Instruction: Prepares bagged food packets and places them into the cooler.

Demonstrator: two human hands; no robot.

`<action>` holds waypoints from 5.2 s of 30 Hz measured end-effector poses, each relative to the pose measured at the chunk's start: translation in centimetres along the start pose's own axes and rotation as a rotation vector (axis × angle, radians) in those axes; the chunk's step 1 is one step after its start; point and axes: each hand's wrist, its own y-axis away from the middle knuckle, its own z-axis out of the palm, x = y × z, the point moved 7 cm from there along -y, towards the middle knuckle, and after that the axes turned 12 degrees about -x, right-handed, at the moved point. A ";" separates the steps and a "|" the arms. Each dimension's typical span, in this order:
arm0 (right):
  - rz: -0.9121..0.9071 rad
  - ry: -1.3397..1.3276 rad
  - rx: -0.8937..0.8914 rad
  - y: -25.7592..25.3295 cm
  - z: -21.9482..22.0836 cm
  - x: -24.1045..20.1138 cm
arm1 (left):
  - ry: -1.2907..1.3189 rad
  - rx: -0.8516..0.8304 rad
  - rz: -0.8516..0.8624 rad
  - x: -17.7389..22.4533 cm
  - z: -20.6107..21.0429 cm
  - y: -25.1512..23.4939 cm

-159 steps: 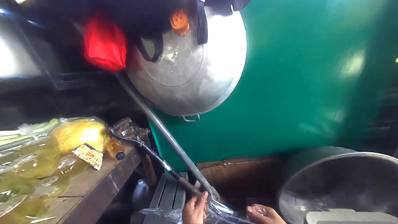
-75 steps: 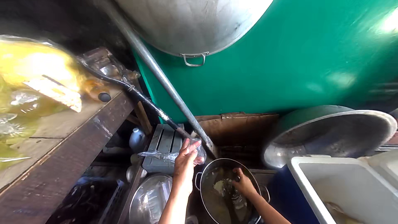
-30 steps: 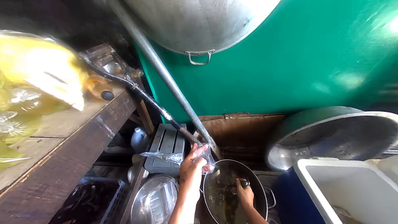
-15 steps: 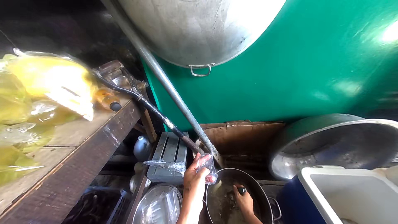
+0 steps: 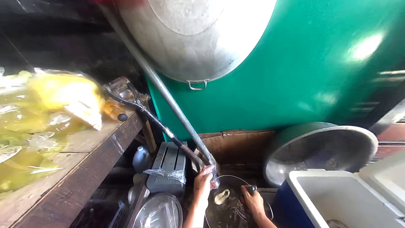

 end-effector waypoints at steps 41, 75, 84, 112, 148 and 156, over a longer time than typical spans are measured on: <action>-0.789 0.266 0.213 14.2 -2.9 -9.3 | 0.294 0.048 -0.281 -8.3 4.4 -1.6; -0.164 -0.057 0.127 7.9 -7.8 -11.0 | -0.076 0.021 -0.397 -9.4 -0.5 0.6; -0.703 0.280 0.216 16.2 -3.8 -16.8 | 0.285 0.041 -0.398 -9.2 3.9 -0.3; 0.050 0.188 -0.114 9.7 2.7 7.9 | -0.301 0.003 -0.221 -7.6 -1.3 -0.4; -1.020 0.781 0.041 17.5 1.5 -20.4 | 0.129 0.023 -0.079 -13.0 1.7 -3.2; -0.371 0.562 -0.308 6.1 0.9 -7.6 | -0.266 0.006 -0.170 -8.6 2.1 -1.5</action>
